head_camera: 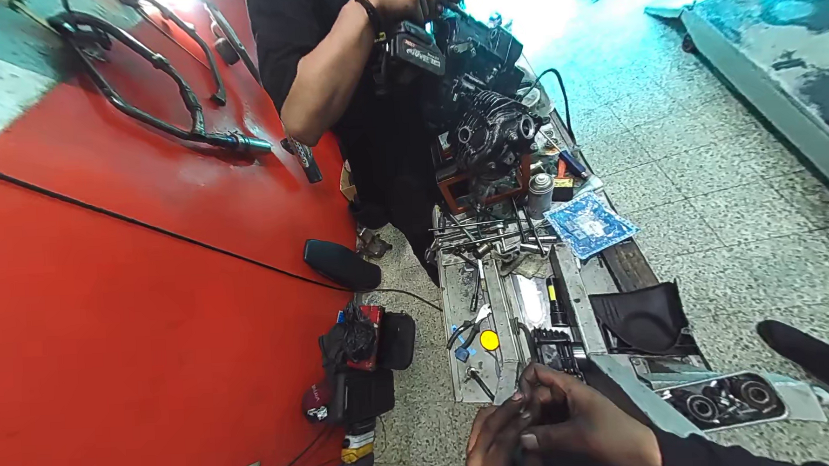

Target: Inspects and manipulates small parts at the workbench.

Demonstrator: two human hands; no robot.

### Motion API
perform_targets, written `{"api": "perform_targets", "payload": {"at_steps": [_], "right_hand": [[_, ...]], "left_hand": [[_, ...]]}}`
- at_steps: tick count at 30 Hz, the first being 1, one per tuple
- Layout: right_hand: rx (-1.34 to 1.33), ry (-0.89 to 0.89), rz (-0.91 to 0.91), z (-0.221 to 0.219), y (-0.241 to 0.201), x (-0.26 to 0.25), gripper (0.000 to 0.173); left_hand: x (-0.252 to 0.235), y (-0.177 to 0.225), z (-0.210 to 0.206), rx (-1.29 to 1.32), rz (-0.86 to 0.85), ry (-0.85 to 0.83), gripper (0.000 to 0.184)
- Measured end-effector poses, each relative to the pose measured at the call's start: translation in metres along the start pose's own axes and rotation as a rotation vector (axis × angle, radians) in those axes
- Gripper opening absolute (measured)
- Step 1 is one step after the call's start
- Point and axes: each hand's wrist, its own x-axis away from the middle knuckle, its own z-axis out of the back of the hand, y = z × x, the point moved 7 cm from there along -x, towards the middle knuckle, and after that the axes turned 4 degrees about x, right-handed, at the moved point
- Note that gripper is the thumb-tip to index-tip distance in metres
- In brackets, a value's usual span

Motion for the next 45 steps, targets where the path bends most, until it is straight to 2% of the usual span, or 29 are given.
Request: {"api": "perform_targets", "payload": {"at_steps": [31, 45], "right_hand": [[-0.006, 0.017, -0.031, -0.0011, 0.0003, 0.0007, 0.043], [0.038, -0.030, -0.032, -0.0024, 0.0001, 0.0007, 0.063]], "left_hand": [[-0.0004, -0.0018, 0.0012, 0.004, 0.006, 0.054, 0.014], [0.0002, -0.0024, 0.0012, 0.025, -0.010, -0.011, 0.015]]}}
